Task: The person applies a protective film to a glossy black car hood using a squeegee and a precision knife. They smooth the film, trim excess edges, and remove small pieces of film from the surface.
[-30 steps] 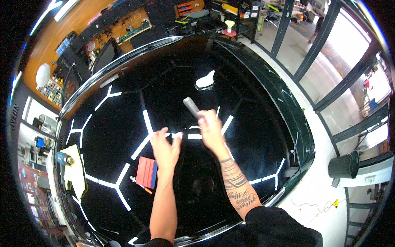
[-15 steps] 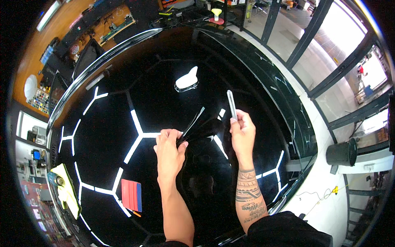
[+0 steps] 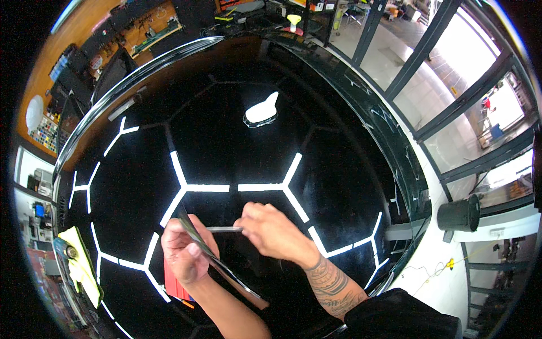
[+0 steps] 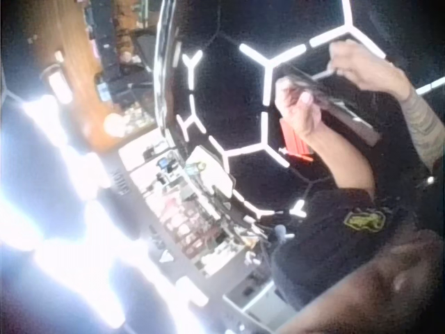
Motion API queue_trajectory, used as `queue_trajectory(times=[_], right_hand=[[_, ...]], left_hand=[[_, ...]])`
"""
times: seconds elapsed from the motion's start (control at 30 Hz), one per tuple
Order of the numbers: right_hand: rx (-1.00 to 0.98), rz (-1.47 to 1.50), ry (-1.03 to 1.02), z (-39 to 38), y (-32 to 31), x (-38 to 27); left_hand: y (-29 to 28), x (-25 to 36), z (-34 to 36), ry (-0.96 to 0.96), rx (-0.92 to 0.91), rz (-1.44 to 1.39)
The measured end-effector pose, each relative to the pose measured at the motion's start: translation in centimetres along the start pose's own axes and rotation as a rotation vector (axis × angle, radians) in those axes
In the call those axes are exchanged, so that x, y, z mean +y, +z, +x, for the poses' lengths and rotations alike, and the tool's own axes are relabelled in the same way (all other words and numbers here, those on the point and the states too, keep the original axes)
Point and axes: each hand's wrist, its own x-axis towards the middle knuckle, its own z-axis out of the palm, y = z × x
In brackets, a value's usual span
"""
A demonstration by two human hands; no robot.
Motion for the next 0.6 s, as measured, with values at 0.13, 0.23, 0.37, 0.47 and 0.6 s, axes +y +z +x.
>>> queue_trajectory(times=[0.13,0.23,0.37,0.47,0.6], right_hand=[[0.148,0.078,-0.084,-1.5,1.0,-0.3],[-0.067,0.317,0.186,-0.7,-1.3,-0.1],[0.28,0.602,0.189,-0.5,-1.9,1.9],[0.225,0.779,0.427,-1.0,-2.5,2.5],[0.1,0.995,0.422,-2.1,-3.7,4.1]], left_hand=[[2.0,-0.1,0.4,-0.204,-0.048,0.316],[2.7,-0.3,1.3,-0.239,-0.106,0.494],[2.9,-1.5,1.6,-0.341,-0.038,0.657],[3.6,-2.5,2.1,-0.374,-0.039,0.782],[3.5,-2.7,2.1,-0.362,-0.087,0.831]])
